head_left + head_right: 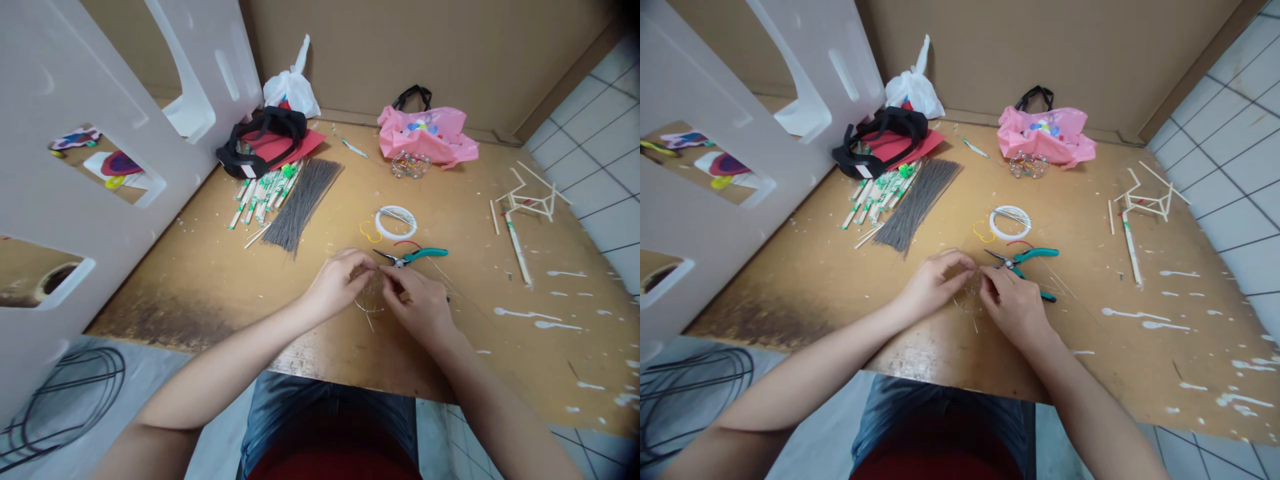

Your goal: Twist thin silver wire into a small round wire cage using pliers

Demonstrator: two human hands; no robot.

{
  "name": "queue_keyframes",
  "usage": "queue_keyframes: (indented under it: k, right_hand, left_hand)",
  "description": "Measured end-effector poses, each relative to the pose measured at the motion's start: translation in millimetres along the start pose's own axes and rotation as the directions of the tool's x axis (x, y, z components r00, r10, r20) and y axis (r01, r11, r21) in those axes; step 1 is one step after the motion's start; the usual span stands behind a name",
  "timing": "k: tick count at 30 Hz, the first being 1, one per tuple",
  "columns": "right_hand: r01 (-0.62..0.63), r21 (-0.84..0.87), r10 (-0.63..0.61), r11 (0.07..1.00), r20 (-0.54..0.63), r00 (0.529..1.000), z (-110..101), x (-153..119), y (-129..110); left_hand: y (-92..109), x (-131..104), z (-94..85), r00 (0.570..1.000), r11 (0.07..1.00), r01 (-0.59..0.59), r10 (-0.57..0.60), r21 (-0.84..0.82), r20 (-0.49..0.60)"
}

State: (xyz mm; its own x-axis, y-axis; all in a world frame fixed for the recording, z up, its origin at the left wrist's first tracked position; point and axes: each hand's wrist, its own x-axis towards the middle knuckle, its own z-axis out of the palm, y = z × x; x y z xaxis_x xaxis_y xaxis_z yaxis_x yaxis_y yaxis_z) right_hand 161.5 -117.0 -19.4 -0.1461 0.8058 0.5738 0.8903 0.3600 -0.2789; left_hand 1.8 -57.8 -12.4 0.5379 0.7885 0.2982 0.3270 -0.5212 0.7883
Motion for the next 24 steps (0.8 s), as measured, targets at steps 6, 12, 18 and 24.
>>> queue_keyframes:
  k: [6,12,18,24]
  right_hand:
    - [-0.185,0.197,0.162,0.963,0.126,0.979,-4.5,3.4,0.7]
    - [-0.372,0.36,0.285,0.855,0.272,0.919,-5.2,6.1,5.2]
    - [-0.545,0.436,0.376,0.716,0.416,0.828,-9.3,7.6,1.6]
    - [-0.592,0.477,0.401,0.65,0.446,0.8,-18.1,8.7,-6.1]
  left_hand:
    - [1.3,-2.0,1.5,1.0,1.0,0.009,-0.009,0.002,0.023]
    - [-4.4,1.7,6.8,0.98,0.961,0.192,-0.178,-0.197,0.09]
    - [-14.5,7.7,5.1,0.906,0.748,0.421,-0.314,-0.514,0.285]
    - [-16.8,10.1,5.0,0.874,0.593,0.484,-0.363,-0.643,0.323]
